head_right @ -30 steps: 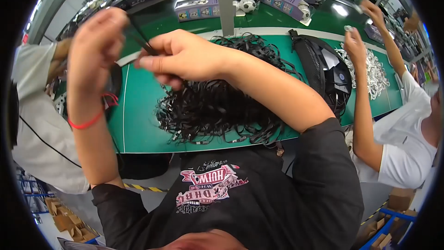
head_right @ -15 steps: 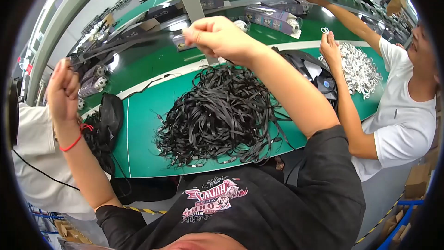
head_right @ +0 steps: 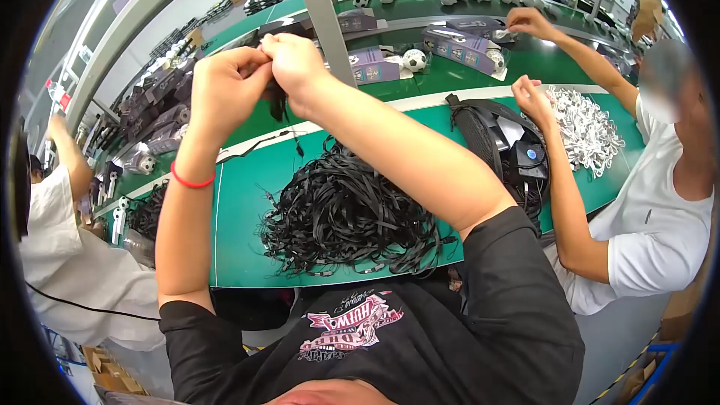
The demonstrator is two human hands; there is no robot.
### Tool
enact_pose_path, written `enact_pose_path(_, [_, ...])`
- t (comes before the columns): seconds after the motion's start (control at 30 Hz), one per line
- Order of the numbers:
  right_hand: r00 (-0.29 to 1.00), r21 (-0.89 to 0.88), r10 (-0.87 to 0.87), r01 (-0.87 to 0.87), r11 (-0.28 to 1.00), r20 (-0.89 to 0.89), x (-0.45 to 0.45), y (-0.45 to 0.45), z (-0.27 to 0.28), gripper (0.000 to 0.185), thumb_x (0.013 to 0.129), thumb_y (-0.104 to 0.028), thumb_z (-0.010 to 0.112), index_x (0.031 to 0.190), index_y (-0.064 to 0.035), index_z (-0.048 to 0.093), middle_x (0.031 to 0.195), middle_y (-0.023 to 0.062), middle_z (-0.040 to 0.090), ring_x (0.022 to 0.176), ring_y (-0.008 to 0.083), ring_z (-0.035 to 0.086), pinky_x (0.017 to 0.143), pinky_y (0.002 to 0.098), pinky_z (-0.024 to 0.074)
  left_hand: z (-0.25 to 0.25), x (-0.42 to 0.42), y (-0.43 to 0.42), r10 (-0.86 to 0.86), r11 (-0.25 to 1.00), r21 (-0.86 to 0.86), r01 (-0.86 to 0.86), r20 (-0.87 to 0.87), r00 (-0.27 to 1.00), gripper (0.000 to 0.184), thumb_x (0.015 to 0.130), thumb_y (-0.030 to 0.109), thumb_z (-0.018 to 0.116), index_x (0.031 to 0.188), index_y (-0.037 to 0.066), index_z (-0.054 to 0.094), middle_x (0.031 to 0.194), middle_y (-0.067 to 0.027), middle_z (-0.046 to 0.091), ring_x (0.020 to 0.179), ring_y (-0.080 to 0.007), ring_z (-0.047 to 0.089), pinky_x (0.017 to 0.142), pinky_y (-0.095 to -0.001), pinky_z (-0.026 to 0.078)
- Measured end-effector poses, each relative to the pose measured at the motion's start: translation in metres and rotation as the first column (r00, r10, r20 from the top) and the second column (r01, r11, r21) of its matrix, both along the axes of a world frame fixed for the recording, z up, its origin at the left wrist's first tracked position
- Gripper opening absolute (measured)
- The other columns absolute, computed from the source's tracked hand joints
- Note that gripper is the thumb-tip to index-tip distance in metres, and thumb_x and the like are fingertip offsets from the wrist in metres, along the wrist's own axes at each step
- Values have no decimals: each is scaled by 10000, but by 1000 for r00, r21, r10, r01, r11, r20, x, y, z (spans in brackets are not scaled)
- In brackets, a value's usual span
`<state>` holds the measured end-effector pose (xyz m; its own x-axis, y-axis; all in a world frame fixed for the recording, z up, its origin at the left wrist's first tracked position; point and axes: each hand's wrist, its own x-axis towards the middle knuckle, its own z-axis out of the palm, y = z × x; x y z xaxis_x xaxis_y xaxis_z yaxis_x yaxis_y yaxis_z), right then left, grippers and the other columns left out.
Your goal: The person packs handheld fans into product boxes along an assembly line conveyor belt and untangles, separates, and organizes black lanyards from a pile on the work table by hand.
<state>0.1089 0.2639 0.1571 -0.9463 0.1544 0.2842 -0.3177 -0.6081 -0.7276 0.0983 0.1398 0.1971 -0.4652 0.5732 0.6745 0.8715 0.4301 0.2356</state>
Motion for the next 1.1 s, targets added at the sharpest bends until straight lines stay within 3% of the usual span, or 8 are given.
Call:
enact_pose_path(0.13, [995, -30, -77, 79, 996, 58, 10, -12, 14, 295, 1031, -274, 464, 842, -63, 545, 678, -13, 494, 565, 116, 446, 496, 285, 344, -34, -10, 3, -88, 950, 311, 40, 142, 986, 133, 825, 107, 718, 912, 6, 727, 585, 42, 497, 543, -34, 400, 490, -223, 326])
enact_pose_path(0.23, [995, -60, -28, 34, 998, 98, 7, -8, 16, 316, 1031, -297, 469, 799, -86, 511, 622, -35, 403, 504, 98, 366, 454, 284, 279, -66, 4, 1, -622, 368, 930, 15, 235, 747, 135, 842, 119, 733, 918, 8, 717, 614, 64, 479, 560, -20, 392, 495, -212, 312])
enact_pose_path(0.27, [993, -74, -2, 11, 997, 117, 5, -7, 17, 330, 1031, -308, 471, 778, -97, 494, 593, -46, 358, 473, 89, 326, 433, 284, 246, -73, 4, -6, -616, 366, 931, 11, 233, 752, 135, 842, 119, 733, 918, 8, 717, 614, 64, 479, 560, -20, 392, 495, -212, 312])
enact_pose_path(0.37, [993, -191, 48, -27, 981, 110, 3, 6, 21, 340, 1018, -311, 490, 744, -113, 451, 567, -53, 288, 449, 82, 276, 421, 281, 214, -90, 1, -22, -272, 912, 408, 42, 526, 806, 129, 875, 120, 725, 924, 6, 693, 671, 73, 501, 577, -10, 388, 501, -206, 301])
enact_pose_path(0.53, [988, -249, 114, -84, 965, 107, -3, 18, 15, 341, 983, -296, 534, 713, -128, 413, 521, -53, 249, 419, 87, 250, 403, 279, 203, -106, 8, -20, -280, 941, 325, 96, 585, 761, 113, 890, 103, 716, 916, -3, 685, 684, 73, 521, 578, -10, 391, 506, -205, 304])
enact_pose_path(0.67, [982, -364, 164, -121, 924, 90, -17, 27, -5, 296, 970, -266, 534, 728, -124, 441, 538, -33, 321, 455, 115, 325, 431, 293, 291, -99, 11, -13, -381, 800, 598, 46, 447, 809, 95, 885, 82, 713, 883, -10, 690, 650, 75, 520, 578, -12, 402, 505, -206, 315])
enact_pose_path(0.9, [927, -394, 131, 20, 919, 351, -5, -16, -38, 281, 979, -279, 517, 761, -103, 490, 627, 20, 457, 573, 177, 429, 553, 336, 390, -95, -23, 4, -75, 908, 396, 136, -166, 983, 112, 886, 61, 693, 808, -17, 675, 635, 56, 547, 566, -21, 441, 506, -204, 330])
enact_pose_path(1.1, [937, -372, 100, 33, 928, 334, -28, -14, -46, 297, 989, -269, 503, 734, -125, 452, 592, -3, 405, 539, 153, 384, 506, 319, 348, -89, -2, -24, -140, 931, 337, 138, -19, 990, 48, 878, 34, 667, 890, -11, 674, 600, -5, 541, 540, -56, 455, 499, -228, 336])
